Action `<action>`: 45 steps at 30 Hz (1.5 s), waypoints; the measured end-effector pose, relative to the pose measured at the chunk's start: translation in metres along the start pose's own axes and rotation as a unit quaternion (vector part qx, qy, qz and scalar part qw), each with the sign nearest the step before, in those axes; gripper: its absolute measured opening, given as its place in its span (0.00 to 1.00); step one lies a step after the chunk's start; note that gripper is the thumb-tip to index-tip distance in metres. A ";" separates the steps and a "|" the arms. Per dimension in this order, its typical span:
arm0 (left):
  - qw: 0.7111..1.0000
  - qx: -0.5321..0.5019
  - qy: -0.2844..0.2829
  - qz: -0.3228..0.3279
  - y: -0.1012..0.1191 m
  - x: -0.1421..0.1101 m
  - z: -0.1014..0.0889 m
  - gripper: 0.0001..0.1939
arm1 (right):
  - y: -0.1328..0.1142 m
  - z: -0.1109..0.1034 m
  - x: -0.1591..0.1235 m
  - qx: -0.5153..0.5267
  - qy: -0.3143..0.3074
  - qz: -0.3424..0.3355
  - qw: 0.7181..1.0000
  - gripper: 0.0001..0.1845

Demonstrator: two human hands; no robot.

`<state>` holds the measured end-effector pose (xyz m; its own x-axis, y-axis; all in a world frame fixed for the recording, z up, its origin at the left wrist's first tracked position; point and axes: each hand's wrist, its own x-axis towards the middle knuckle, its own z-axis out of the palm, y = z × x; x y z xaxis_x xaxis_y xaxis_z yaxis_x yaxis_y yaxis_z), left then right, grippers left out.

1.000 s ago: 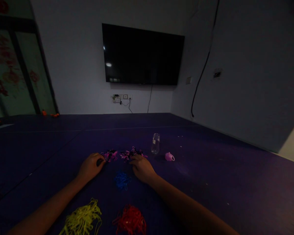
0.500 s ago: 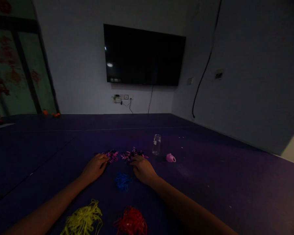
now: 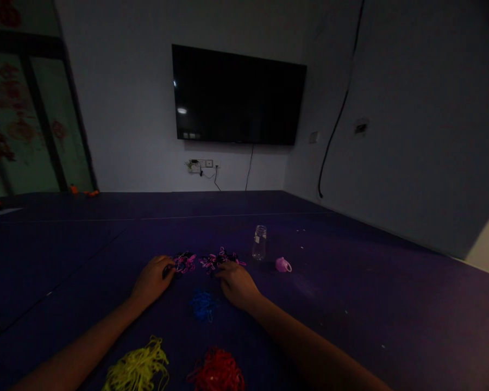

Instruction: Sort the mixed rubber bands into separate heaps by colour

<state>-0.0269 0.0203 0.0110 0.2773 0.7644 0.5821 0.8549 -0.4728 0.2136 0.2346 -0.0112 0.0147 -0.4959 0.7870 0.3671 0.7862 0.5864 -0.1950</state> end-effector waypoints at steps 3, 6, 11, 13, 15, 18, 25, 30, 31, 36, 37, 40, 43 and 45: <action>1.000 0.002 -0.015 0.021 0.004 0.000 -0.003 0.09 | 0.000 0.000 0.000 0.001 0.001 -0.001 1.000 0.19; 0.999 -0.006 -0.024 0.043 0.006 -0.001 -0.003 0.09 | 0.000 0.001 0.000 -0.001 0.002 -0.005 1.000 0.19; 0.997 -0.014 -0.041 0.065 0.003 -0.001 -0.001 0.13 | 0.000 0.001 0.001 -0.004 0.004 -0.004 1.000 0.18; 0.997 -0.011 -0.042 0.068 0.003 -0.001 -0.001 0.14 | 0.000 0.001 0.001 -0.005 0.004 -0.005 1.000 0.18; 0.997 -0.007 -0.045 0.066 0.002 0.000 -0.002 0.14 | 0.000 0.001 0.001 -0.004 0.002 -0.007 1.000 0.18; 0.998 -0.003 -0.038 0.055 0.001 0.001 -0.002 0.14 | 0.000 0.001 0.000 0.001 0.004 -0.008 1.000 0.18; 1.000 -0.025 0.010 0.010 -0.007 0.002 0.006 0.16 | 0.001 0.001 0.000 -0.003 0.007 -0.004 1.000 0.19; 0.998 -0.056 0.009 0.024 -0.005 0.001 0.006 0.16 | 0.001 0.000 0.000 -0.003 -0.001 -0.004 1.000 0.19; 0.998 -0.060 0.005 0.034 -0.003 0.001 0.006 0.16 | 0.000 -0.001 0.000 -0.004 -0.002 -0.004 1.000 0.19; 0.995 -0.055 -0.024 0.082 0.001 0.000 0.006 0.16 | 0.000 0.000 0.001 -0.006 0.001 -0.001 1.000 0.19; 0.994 -0.052 -0.030 0.089 0.001 -0.001 0.006 0.16 | 0.000 0.001 0.001 -0.007 0.002 -0.001 1.000 0.18; 0.994 -0.048 -0.037 0.095 0.000 0.000 0.006 0.15 | 0.001 0.001 0.001 -0.009 0.001 -0.008 1.000 0.19; 0.994 -0.047 -0.037 0.088 -0.001 0.000 0.006 0.14 | 0.000 0.000 0.001 -0.009 0.000 -0.013 1.000 0.19; 0.994 -0.047 -0.038 0.088 -0.001 0.000 0.005 0.14 | 0.000 0.000 0.001 -0.008 0.001 -0.010 1.000 0.19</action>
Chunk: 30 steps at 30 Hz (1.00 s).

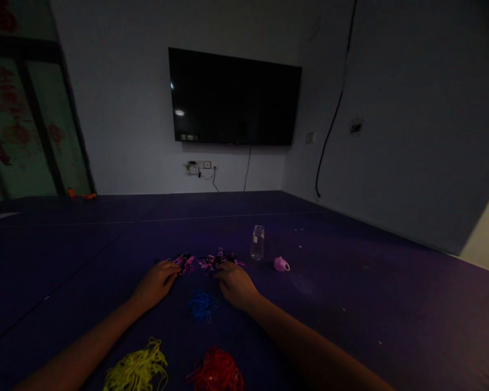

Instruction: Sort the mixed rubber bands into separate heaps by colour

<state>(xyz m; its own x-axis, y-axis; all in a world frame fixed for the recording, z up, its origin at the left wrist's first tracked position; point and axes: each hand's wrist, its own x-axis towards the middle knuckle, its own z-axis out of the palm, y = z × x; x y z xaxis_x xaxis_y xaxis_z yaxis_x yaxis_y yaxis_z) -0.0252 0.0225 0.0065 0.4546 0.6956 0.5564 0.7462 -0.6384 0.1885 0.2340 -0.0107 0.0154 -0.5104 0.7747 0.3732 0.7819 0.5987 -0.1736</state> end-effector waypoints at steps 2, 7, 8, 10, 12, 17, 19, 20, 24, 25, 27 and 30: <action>1.000 -0.001 0.000 0.001 0.000 0.000 -0.001 0.14 | 0.000 0.000 0.000 -0.001 0.001 0.005 1.000 0.19; 1.000 -0.003 -0.001 0.002 0.000 -0.001 -0.001 0.14 | 0.000 0.001 -0.001 0.001 0.002 0.003 1.000 0.18; 1.000 -0.002 -0.002 0.002 0.000 -0.001 -0.001 0.14 | 0.000 0.001 -0.001 0.002 0.002 0.003 1.000 0.18; 1.000 0.002 -0.003 0.000 -0.001 -0.001 0.000 0.14 | 0.001 0.001 -0.001 0.004 0.003 0.006 1.000 0.19; 1.000 0.008 -0.007 -0.003 -0.001 -0.001 0.000 0.15 | 0.000 0.000 -0.001 0.005 0.003 0.008 1.000 0.19; 1.000 0.026 -0.005 -0.011 -0.003 -0.001 0.001 0.15 | 0.000 0.000 -0.001 0.003 0.000 0.013 1.000 0.19; 0.999 0.033 -0.001 -0.016 -0.004 -0.001 0.002 0.15 | 0.000 0.000 -0.001 0.002 -0.002 0.011 1.000 0.19; 0.999 0.036 0.002 -0.021 -0.005 -0.001 0.002 0.15 | 0.000 0.001 0.000 0.001 -0.002 0.010 1.000 0.19; 0.998 0.038 0.020 -0.054 -0.009 -0.001 0.003 0.16 | 0.000 0.002 0.000 0.003 -0.001 0.006 1.000 0.19; 0.997 0.038 0.025 -0.063 -0.010 -0.001 0.004 0.16 | 0.001 0.002 0.000 0.003 -0.001 0.006 1.000 0.19; 0.996 0.036 0.033 -0.076 -0.011 -0.001 0.004 0.16 | 0.001 0.003 0.001 0.004 -0.002 0.006 1.000 0.19; 0.996 0.032 0.036 -0.071 -0.010 -0.001 0.003 0.16 | 0.002 0.003 0.001 0.006 -0.002 0.006 1.000 0.19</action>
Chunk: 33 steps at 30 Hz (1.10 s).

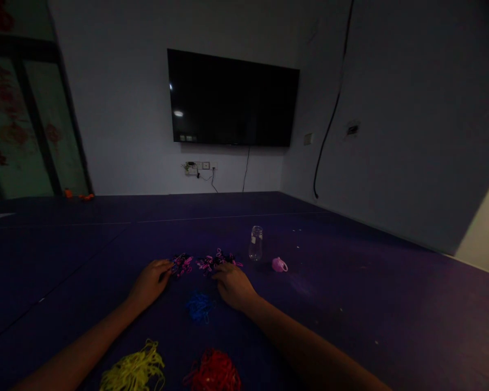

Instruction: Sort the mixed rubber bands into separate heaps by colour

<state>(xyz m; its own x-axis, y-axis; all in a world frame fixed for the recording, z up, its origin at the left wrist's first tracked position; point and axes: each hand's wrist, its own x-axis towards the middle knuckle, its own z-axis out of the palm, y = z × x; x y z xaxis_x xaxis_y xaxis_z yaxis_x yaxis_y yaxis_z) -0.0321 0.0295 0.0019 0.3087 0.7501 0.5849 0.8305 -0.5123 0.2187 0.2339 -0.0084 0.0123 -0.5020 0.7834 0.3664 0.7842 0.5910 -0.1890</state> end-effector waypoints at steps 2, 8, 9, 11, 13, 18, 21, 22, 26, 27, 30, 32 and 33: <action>1.000 -0.003 -0.007 0.017 0.003 0.000 -0.001 0.15 | 0.001 0.001 0.000 0.000 0.002 -0.001 1.000 0.19; 0.998 -0.002 -0.031 0.053 0.010 -0.001 -0.004 0.15 | 0.002 0.001 0.000 -0.003 -0.001 -0.005 1.000 0.19; 0.998 -0.004 -0.031 0.056 0.010 -0.001 -0.004 0.14 | 0.002 0.001 0.000 -0.002 -0.001 -0.004 1.000 0.19; 0.998 -0.005 -0.031 0.061 0.010 -0.001 -0.004 0.14 | 0.001 0.001 0.000 -0.001 -0.002 -0.003 1.000 0.19; 0.997 -0.003 -0.034 0.065 0.010 -0.001 -0.004 0.15 | 0.001 0.000 0.000 -0.001 -0.003 -0.002 1.000 0.19; 0.996 0.016 -0.052 0.067 0.010 -0.001 -0.004 0.16 | 0.000 -0.001 0.000 0.001 -0.001 -0.004 1.000 0.19; 0.996 0.023 -0.056 0.065 0.009 -0.001 -0.003 0.16 | 0.000 0.000 0.000 0.000 0.002 -0.006 1.000 0.19; 0.996 0.022 -0.056 0.066 0.009 -0.001 -0.003 0.16 | 0.001 0.000 0.000 -0.001 0.001 -0.007 1.000 0.19; 0.996 0.011 -0.051 0.067 0.009 -0.001 -0.003 0.16 | 0.001 0.002 0.001 -0.002 -0.001 -0.013 1.000 0.19; 0.997 0.007 -0.050 0.067 0.008 -0.001 -0.003 0.16 | 0.001 0.002 0.001 -0.002 0.000 -0.013 1.000 0.19; 0.997 0.001 -0.040 0.064 0.007 -0.001 -0.002 0.16 | 0.001 0.002 0.001 -0.001 0.006 -0.007 1.000 0.19; 0.998 -0.004 -0.033 0.062 0.005 0.000 -0.001 0.16 | 0.000 0.001 0.000 -0.001 0.007 -0.005 1.000 0.19; 0.998 -0.006 -0.029 0.059 0.004 0.000 -0.001 0.16 | 0.000 0.000 0.000 0.000 0.006 -0.005 1.000 0.18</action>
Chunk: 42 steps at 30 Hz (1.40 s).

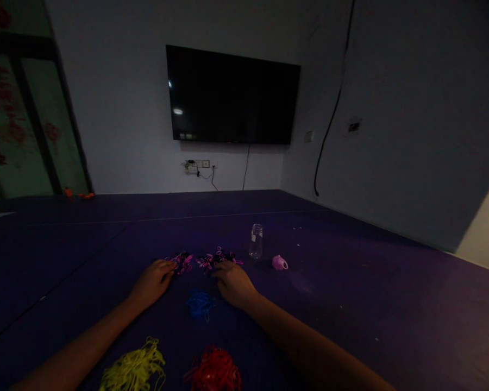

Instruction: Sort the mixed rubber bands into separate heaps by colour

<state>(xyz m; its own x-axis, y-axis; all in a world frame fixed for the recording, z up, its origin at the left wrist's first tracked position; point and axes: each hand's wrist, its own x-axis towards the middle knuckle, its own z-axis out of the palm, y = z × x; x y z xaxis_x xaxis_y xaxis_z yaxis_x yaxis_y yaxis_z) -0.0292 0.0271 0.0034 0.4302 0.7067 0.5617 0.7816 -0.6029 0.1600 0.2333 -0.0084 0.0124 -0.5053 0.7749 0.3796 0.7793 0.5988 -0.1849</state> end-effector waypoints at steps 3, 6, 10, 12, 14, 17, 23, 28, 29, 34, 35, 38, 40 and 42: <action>1.000 -0.004 0.016 -0.017 -0.002 0.000 0.000 0.16 | -0.001 -0.001 0.000 0.002 -0.002 0.001 1.000 0.17; 0.998 -0.005 0.041 -0.037 -0.003 0.000 -0.001 0.16 | -0.001 -0.001 0.000 -0.002 -0.003 0.001 1.000 0.17; 0.998 -0.001 0.046 -0.033 -0.001 0.000 -0.003 0.17 | 0.000 -0.001 0.000 -0.010 -0.009 -0.006 1.000 0.18; 0.999 0.003 0.030 -0.015 0.001 0.000 -0.003 0.17 | -0.001 -0.001 0.000 -0.011 -0.011 -0.004 1.000 0.19; 1.000 0.006 0.009 0.006 0.001 0.000 -0.002 0.17 | -0.001 -0.002 0.000 -0.010 -0.012 0.000 1.000 0.19; 0.999 0.010 -0.014 0.030 0.000 0.000 0.001 0.17 | -0.003 -0.003 0.000 -0.008 -0.012 0.006 1.000 0.19; 0.999 0.023 -0.030 0.036 -0.005 -0.001 0.005 0.17 | -0.004 -0.005 -0.001 -0.009 -0.012 0.002 1.000 0.19; 0.998 0.035 -0.048 0.025 -0.008 -0.002 0.008 0.18 | -0.004 -0.005 -0.001 -0.006 -0.005 0.004 1.000 0.19; 0.998 0.036 -0.053 0.019 -0.009 -0.003 0.009 0.18 | -0.004 -0.005 -0.001 -0.006 -0.007 0.005 1.000 0.19; 0.997 0.029 -0.065 0.022 -0.010 -0.002 0.009 0.19 | -0.004 -0.005 -0.001 -0.009 -0.020 0.007 1.000 0.19; 0.997 0.029 -0.068 0.025 -0.010 -0.002 0.008 0.19 | -0.004 -0.005 -0.001 -0.010 -0.020 0.008 1.000 0.19; 0.996 0.033 -0.077 0.015 -0.010 -0.002 0.008 0.19 | -0.004 -0.005 -0.001 -0.012 -0.017 0.009 1.000 0.19; 0.997 0.032 -0.076 0.010 -0.009 -0.002 0.007 0.19 | -0.003 -0.004 -0.001 -0.011 -0.017 0.007 1.000 0.18; 0.997 0.029 -0.070 0.013 -0.008 -0.002 0.006 0.19 | -0.002 -0.003 -0.001 -0.009 -0.016 0.006 1.000 0.19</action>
<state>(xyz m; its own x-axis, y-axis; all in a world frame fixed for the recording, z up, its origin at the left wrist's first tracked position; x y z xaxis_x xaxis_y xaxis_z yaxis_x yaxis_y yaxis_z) -0.0330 0.0330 -0.0040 0.5061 0.7385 0.4454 0.7929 -0.6017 0.0967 0.2330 -0.0110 0.0155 -0.5069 0.7888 0.3476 0.7924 0.5852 -0.1724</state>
